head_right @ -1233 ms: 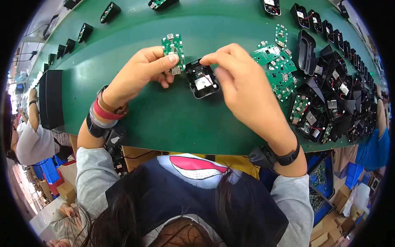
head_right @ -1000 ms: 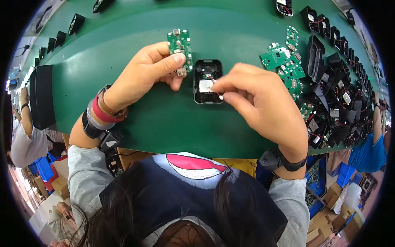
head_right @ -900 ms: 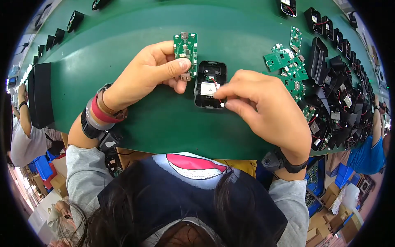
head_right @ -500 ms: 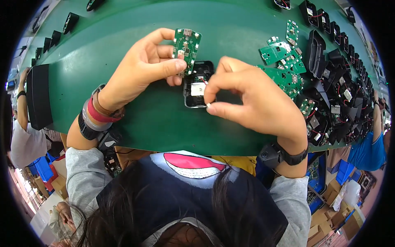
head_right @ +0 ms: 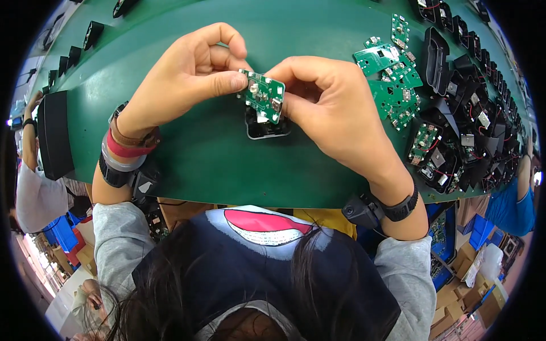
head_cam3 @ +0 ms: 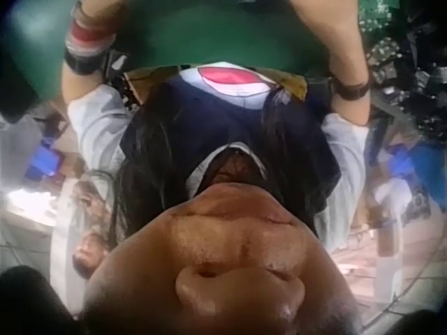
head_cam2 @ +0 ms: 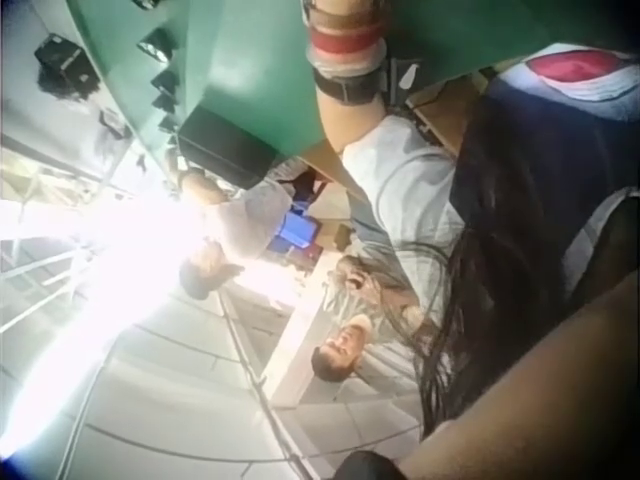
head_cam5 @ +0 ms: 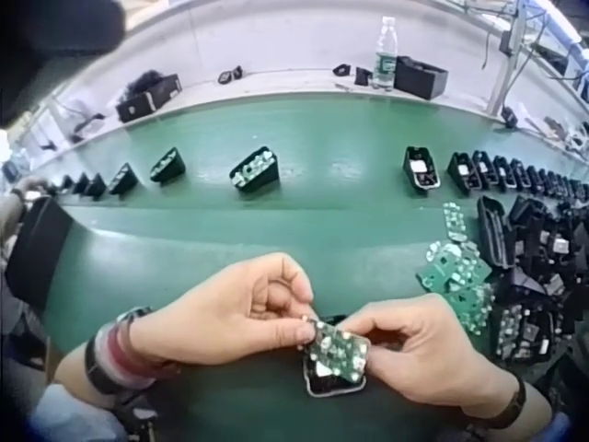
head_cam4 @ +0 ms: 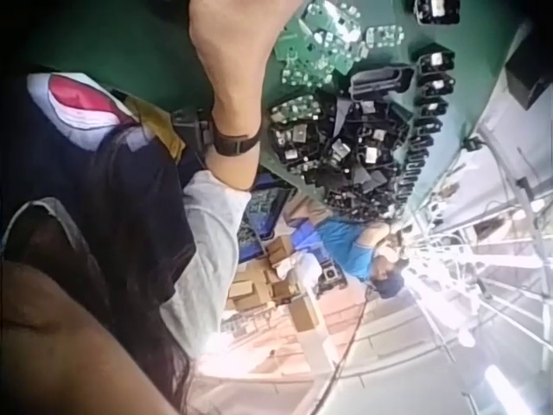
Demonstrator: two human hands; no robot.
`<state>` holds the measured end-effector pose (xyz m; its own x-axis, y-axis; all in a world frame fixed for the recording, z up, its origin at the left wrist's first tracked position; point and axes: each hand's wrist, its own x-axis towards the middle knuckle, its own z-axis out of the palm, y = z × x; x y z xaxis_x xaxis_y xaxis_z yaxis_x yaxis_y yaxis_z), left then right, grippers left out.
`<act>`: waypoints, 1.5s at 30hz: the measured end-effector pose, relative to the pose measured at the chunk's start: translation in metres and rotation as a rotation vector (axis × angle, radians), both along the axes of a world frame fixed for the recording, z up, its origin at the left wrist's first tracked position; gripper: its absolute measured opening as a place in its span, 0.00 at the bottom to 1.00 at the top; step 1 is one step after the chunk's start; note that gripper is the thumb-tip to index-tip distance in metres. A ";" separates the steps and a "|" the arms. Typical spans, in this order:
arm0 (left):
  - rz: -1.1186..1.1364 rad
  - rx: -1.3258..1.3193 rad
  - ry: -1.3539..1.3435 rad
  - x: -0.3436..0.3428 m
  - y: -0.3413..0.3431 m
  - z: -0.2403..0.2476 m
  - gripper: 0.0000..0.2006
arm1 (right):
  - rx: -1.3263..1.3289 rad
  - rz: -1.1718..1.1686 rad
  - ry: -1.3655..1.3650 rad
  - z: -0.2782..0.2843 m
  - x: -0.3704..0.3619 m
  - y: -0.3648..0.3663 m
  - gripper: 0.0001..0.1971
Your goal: The person picks up a circuit board and a plastic housing, connects a wire to the board, and presses the board into the housing. They then place the assembled unit onto a conveyor belt and repeat the process.
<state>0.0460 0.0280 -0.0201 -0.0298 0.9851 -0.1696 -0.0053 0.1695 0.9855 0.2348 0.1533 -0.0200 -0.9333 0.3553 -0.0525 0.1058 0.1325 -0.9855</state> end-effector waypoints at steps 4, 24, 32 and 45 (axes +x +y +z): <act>-0.085 0.028 0.088 -0.003 0.002 0.001 0.09 | 0.046 -0.048 -0.012 0.007 -0.001 -0.004 0.12; 0.033 -0.022 0.007 0.005 0.001 0.008 0.13 | 0.140 -0.207 0.133 -0.008 -0.001 -0.014 0.17; 0.076 -0.030 0.005 0.008 0.001 0.007 0.11 | -0.132 -0.230 0.103 -0.006 -0.005 -0.019 0.14; 0.115 -0.195 -0.040 0.016 0.002 0.010 0.16 | 0.349 -0.101 -0.034 0.010 0.000 -0.018 0.09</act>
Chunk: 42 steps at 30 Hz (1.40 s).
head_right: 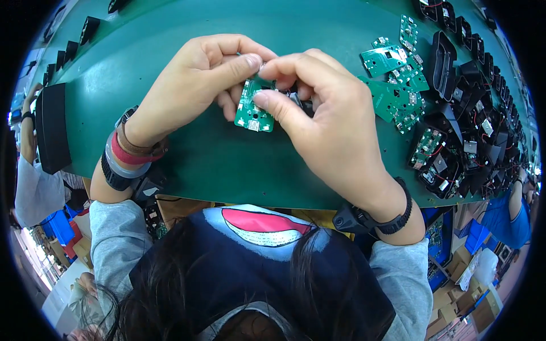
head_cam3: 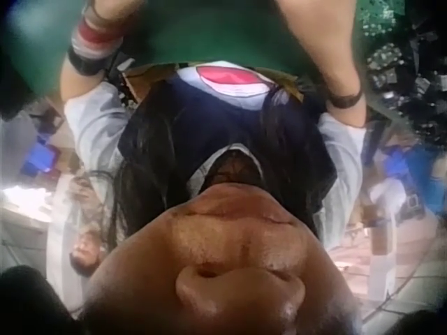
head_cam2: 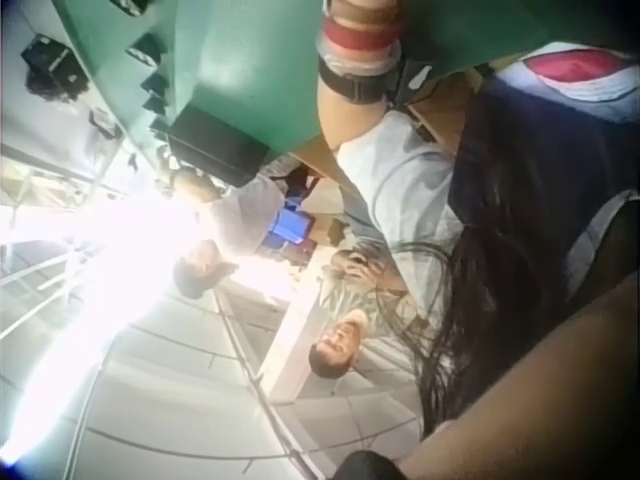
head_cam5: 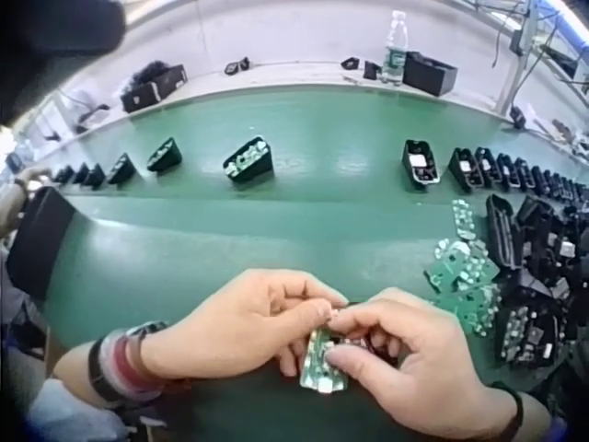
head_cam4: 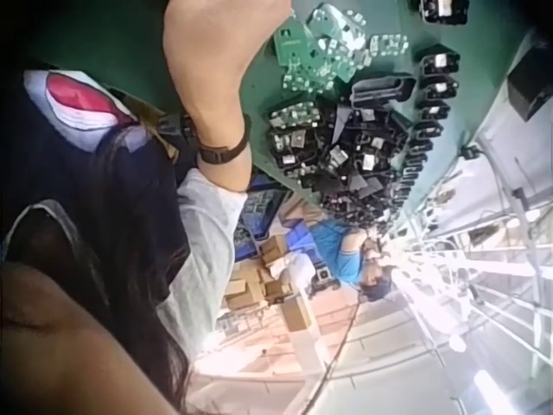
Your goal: The person picks up a circuit board and a plastic housing, connects a wire to the board, and presses the board into the housing. They then place the assembled unit onto a conveyor belt and repeat the process.
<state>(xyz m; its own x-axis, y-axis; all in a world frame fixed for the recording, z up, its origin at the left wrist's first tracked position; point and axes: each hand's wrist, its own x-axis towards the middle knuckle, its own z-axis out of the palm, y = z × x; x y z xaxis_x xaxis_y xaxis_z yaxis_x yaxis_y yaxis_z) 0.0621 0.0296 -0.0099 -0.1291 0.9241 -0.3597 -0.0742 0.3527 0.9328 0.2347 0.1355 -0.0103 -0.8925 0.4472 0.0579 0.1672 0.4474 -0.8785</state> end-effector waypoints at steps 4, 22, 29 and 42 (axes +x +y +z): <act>-0.112 0.085 -0.015 0.003 0.000 -0.001 0.23 | -0.146 -0.063 0.010 -0.004 0.002 0.006 0.11; -0.035 0.190 0.018 0.016 -0.007 0.003 0.36 | -0.098 0.011 0.090 -0.005 0.004 0.014 0.07; -0.003 0.119 0.042 0.016 -0.007 0.001 0.33 | -0.397 -0.128 0.154 -0.001 0.001 0.009 0.06; 0.095 0.140 0.124 0.026 -0.009 -0.001 0.34 | 0.204 0.062 0.168 -0.009 0.005 0.010 0.08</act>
<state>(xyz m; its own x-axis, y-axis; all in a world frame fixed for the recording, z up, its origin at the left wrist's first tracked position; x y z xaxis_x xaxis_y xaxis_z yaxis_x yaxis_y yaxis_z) 0.0877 0.0204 -0.0109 -0.2529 0.9457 -0.2043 0.0173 0.2156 0.9763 0.2392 0.1452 -0.0191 -0.8879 0.3561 0.2911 -0.0066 0.6230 -0.7822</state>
